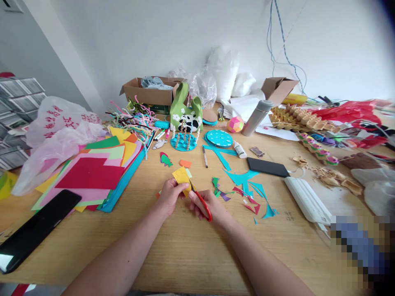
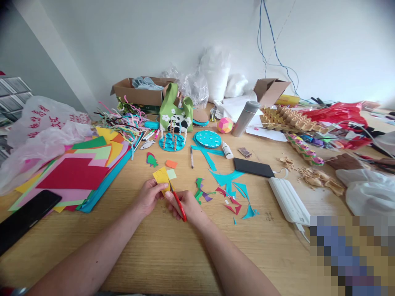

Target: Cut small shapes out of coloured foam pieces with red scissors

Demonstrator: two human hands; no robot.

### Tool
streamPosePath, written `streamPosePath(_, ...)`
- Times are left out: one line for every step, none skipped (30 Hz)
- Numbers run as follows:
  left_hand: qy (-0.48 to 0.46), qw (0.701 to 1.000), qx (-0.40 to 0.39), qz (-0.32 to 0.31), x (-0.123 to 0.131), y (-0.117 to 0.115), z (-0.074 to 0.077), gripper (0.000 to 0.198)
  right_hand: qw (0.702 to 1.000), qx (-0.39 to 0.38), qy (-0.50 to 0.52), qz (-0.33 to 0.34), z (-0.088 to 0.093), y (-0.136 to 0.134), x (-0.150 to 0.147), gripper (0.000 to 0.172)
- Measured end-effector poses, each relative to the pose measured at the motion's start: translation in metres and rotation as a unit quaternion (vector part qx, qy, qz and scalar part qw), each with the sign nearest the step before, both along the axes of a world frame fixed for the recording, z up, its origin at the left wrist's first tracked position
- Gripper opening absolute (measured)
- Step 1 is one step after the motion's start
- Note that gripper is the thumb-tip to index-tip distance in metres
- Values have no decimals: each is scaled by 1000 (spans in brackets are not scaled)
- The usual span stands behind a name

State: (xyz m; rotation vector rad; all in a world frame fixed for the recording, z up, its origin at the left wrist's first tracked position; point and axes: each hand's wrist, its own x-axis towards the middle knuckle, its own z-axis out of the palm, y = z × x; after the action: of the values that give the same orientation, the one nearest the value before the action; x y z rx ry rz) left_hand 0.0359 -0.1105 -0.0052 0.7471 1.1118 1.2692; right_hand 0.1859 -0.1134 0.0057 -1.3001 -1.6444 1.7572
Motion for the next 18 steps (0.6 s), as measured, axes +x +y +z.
streamPosePath(-2, 1000, -1, 0, 0, 0, 0, 18, 1000, -1, -1, 0, 0, 0, 0, 72)
streamPosePath(-3, 1000, -1, -1, 0, 0, 0, 19, 1000, -1, -1, -1, 0, 0, 0, 72)
streamPosePath(-4, 1000, -1, -1, 0, 0, 0, 19, 1000, -1, -1, -2, 0, 0, 0, 72)
streamPosePath(-5, 1000, -1, -1, 0, 0, 0, 19, 1000, 0, -1, -3, 0, 0, 0, 71)
streamPosePath(-6, 1000, 0, -2, 0, 0, -1, 19, 1000, -1, -1, -3, 0, 0, 0, 71)
streamPosePath(-7, 1000, 1, -3, 0, 0, -1, 19, 1000, -1, -1, -3, -1, 0, 1, 70)
streamPosePath(-8, 1000, 2, -1, 0, 0, -1, 20, 1000, -1, -1, -4, -1, 0, 1, 70)
streamPosePath(-10, 1000, 2, 2, 0, 0, -1, 21, 1000, -1, 0, -4, -1, -1, 1, 69)
streamPosePath(-14, 1000, 1, 7, 0, 0, 0, 22, 1000, -1, 0, -5, 0, -1, 2, 69)
streamPosePath(-19, 1000, 1, 13, 0, 0, 0, 24, 1000, 0, -1, -6, 0, -1, 2, 68)
streamPosePath(-25, 999, 1, 21, 0, 0, 1, 25, 1000, 0, -1, -5, 1, -1, 2, 68)
streamPosePath(-33, 999, 2, 28, 0, 1, 2, 27, 1000, 0, -2, -4, 1, -1, 2, 68)
streamPosePath(-41, 999, 4, 36, 0, 1, 3, 28, 1000, -1, -2, -3, 2, -1, 2, 68)
streamPosePath(-49, 998, 5, 42, 0, 2, 4, 29, 1000, -2, -3, -2, 2, -1, 2, 68)
streamPosePath(-58, 997, 6, 46, 0, 2, 5, 29, 1000, -2, -4, -1, 2, -2, 2, 68)
streamPosePath(-66, 997, 4, 47, 0, 2, 6, 29, 1000, -3, -5, -1, 3, -2, 2, 68)
streamPosePath(-74, 996, 2, 46, -1, 1, 7, 29, 1000, -4, -6, -2, 3, -2, 1, 69)
streamPosePath(-81, 996, -2, 42, -1, 1, 7, 29, 1000, -4, -7, -4, 3, -2, 1, 69)
